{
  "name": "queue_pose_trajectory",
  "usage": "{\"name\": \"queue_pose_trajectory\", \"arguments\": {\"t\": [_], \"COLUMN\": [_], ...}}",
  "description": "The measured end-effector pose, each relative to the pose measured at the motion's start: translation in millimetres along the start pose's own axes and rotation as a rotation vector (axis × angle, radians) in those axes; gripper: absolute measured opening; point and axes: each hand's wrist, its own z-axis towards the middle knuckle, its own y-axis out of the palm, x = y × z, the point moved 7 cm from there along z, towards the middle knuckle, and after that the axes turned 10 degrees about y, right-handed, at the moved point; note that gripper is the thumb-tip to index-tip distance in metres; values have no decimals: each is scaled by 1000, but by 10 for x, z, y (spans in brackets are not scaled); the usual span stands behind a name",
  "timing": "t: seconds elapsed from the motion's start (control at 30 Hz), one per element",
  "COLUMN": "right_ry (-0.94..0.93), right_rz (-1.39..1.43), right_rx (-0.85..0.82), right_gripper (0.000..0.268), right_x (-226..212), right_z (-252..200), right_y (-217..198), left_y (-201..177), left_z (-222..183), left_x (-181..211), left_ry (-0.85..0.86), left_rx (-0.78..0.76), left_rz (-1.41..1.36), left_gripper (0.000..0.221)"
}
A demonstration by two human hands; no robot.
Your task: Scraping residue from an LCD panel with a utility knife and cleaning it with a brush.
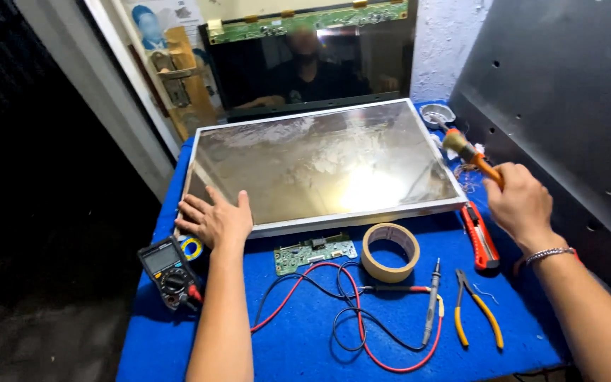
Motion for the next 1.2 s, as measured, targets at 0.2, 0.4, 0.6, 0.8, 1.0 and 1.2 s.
{"name": "queue_pose_trajectory", "arguments": {"t": [0.2, 0.4, 0.6, 0.8, 1.0, 1.2], "right_ry": [-290, -502, -335, -704, -557, -144], "right_rz": [315, 272, -447, 310, 145, -506], "right_rx": [-185, -544, 199, -86, -692, -318], "right_gripper": [31, 23, 25, 33, 26, 44], "right_x": [-1518, -2867, -1445, -2302, -2479, -1627], "right_z": [-279, -622, 1847, 1010, 626, 1439], "right_y": [-571, -110, 1195, 104, 267, -448], "left_y": [-307, -164, -170, -153, -134, -40], "left_z": [-169, -111, -83, -92, -107, -28], "left_x": [129, 38, 70, 66, 39, -6], "left_ry": [-34, -38, -50, -59, -32, -37], "left_rx": [-155, -156, -176, -182, -148, -116], "left_rz": [-70, -46, -41, -42, -38, -25], "left_gripper": [84, 86, 88, 89, 87, 89]}}
